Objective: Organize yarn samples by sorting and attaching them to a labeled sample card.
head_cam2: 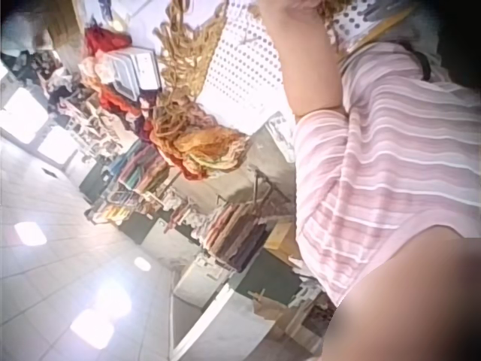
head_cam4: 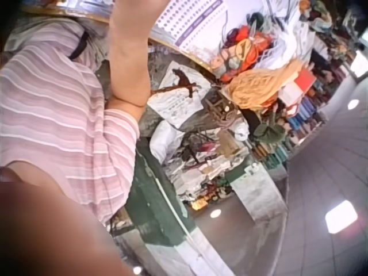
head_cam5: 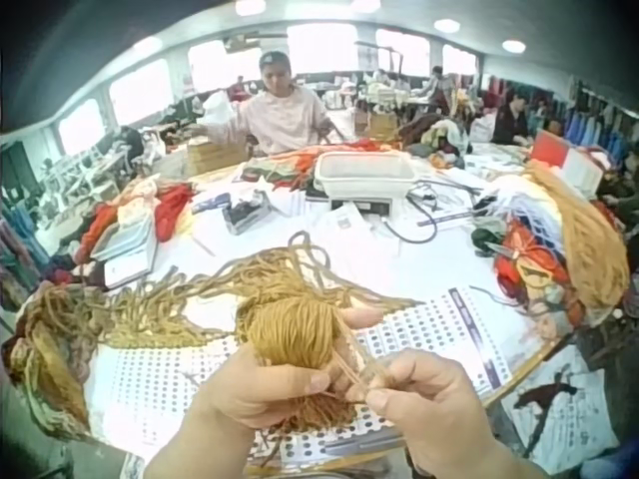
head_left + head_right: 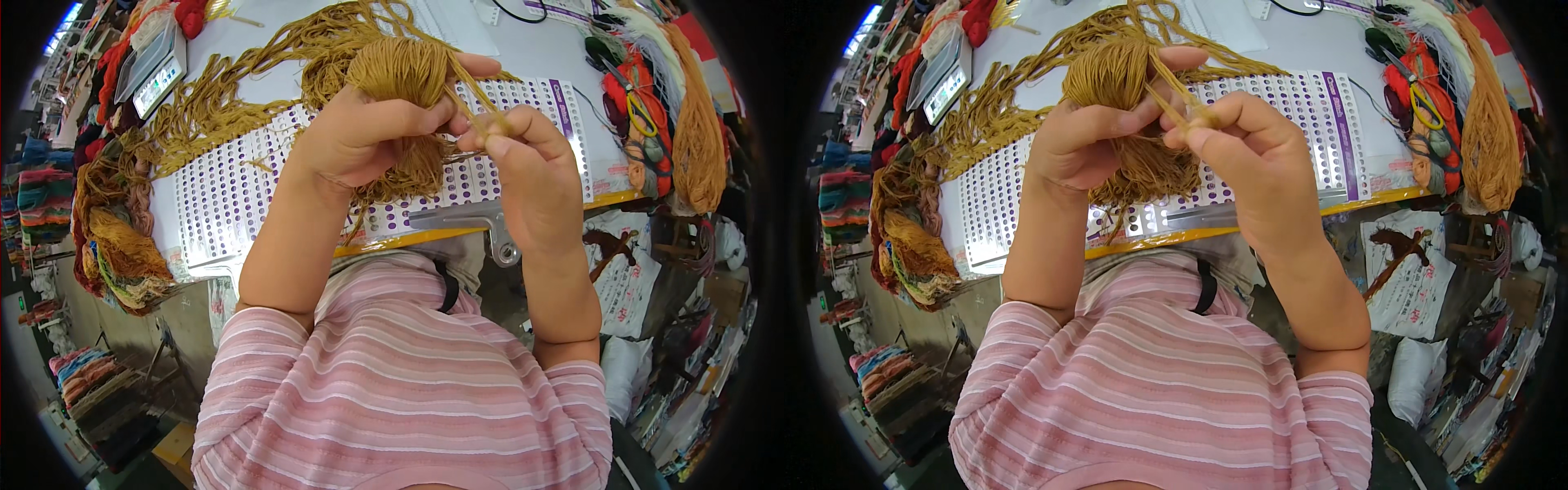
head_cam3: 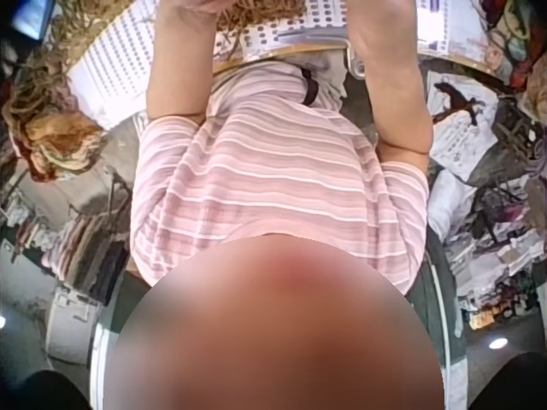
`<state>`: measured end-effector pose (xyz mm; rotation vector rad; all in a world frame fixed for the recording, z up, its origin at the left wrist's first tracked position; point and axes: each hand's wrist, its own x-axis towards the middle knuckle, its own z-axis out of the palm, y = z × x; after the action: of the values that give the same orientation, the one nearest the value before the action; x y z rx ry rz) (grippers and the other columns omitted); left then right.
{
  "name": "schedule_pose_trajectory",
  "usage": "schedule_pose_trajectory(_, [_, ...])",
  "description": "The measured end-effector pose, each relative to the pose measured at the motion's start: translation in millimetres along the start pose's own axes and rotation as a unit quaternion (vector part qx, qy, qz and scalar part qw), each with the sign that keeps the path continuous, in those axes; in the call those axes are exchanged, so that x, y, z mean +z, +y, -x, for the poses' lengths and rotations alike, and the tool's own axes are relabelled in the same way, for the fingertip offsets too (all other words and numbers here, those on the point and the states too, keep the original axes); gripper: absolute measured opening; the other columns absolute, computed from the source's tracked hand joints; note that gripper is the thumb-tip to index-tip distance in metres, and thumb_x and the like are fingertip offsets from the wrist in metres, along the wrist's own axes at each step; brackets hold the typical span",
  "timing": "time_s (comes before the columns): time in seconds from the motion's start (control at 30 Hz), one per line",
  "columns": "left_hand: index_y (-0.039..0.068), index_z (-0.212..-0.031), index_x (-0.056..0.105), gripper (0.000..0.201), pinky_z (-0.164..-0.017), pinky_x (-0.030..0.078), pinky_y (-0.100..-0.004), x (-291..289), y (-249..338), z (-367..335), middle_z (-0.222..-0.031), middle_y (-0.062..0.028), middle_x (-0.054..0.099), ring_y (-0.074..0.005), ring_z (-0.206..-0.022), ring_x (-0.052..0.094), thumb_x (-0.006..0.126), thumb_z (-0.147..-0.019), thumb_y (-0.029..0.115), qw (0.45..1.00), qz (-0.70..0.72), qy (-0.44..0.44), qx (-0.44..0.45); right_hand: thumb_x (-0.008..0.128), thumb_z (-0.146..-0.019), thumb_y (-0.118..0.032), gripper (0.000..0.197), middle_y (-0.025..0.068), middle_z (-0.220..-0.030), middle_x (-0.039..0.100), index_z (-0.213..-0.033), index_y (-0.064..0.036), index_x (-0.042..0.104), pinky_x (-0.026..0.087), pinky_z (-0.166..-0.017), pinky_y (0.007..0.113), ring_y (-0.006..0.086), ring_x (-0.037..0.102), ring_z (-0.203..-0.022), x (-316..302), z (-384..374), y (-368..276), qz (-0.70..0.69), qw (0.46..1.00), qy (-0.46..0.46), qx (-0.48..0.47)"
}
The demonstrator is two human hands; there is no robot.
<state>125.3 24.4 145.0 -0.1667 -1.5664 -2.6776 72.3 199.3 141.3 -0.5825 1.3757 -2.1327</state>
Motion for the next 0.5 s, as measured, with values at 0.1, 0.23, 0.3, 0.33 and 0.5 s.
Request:
schedule_pose_trajectory(0.1, [-0.014,-0.134,0.038,0.076,-0.059,0.047,-0.0257,-12,2,0,-0.069,0.0002,0.053,-0.0098,-0.050,0.053,0.068,-0.070,0.013,0.988,0.111,-0.098,-0.048,0.058,-0.086,-0.005,0.008,0.0066,-0.084,0.066,-0.090,0.0006,0.062,0.046,-0.074,0.023,0.0087,0.060,-0.077,-30,-11,-12,0.014,0.993,-0.092,0.066])
schedule_pose_trajectory(0.23, [-0.018,-0.129,0.039,0.081,-0.050,0.044,-0.0225,-64,15,17,-0.068,-0.0045,0.058,-0.0086,-0.047,0.052,0.076,-0.064,0.014,0.962,-0.052,-0.204,-0.173,0.059,-0.080,0.001,0.008,0.0081,-0.076,0.062,-0.087,0.0016,0.062,0.045,-0.056,0.025,0.0122,0.058,-0.061,-100,-28,-54,0.068,0.961,-0.268,-0.004])
schedule_pose_trajectory(0.3, [-0.013,-0.117,0.056,0.049,-0.029,0.023,-0.0214,-101,21,22,-0.056,-0.0073,0.057,-0.0045,-0.033,0.038,0.066,-0.070,-0.004,0.990,0.004,-0.141,0.009,0.055,-0.092,-0.011,0.009,-0.0036,-0.063,0.046,-0.092,-0.0021,0.058,0.031,-0.041,0.021,0.0048,0.041,-0.047,-172,-30,-85,0.027,0.989,-0.142,0.002])
schedule_pose_trajectory(0.33, [-0.010,-0.112,0.054,0.033,-0.043,0.046,-0.0212,-131,24,27,-0.068,-0.0086,0.061,-0.0109,-0.043,0.052,0.057,-0.087,0.012,0.995,0.082,0.047,0.016,0.051,-0.098,-0.017,0.014,-0.0075,-0.060,0.034,-0.096,-0.0040,0.055,0.021,-0.038,0.019,0.0019,0.029,-0.044,-199,-22,-109,-0.024,0.999,-0.013,0.018])
schedule_pose_trajectory(0.5, [-0.001,-0.090,0.049,0.031,-0.037,0.030,-0.0191,-210,92,48,-0.056,0.0019,0.040,-0.0044,-0.034,0.035,0.030,-0.105,0.019,0.946,0.315,0.030,0.071,0.045,-0.101,-0.012,0.014,-0.0054,-0.060,0.027,-0.104,-0.0044,0.056,0.020,-0.037,0.020,0.0041,0.024,-0.045,-451,40,-193,-0.137,0.971,0.195,0.004])
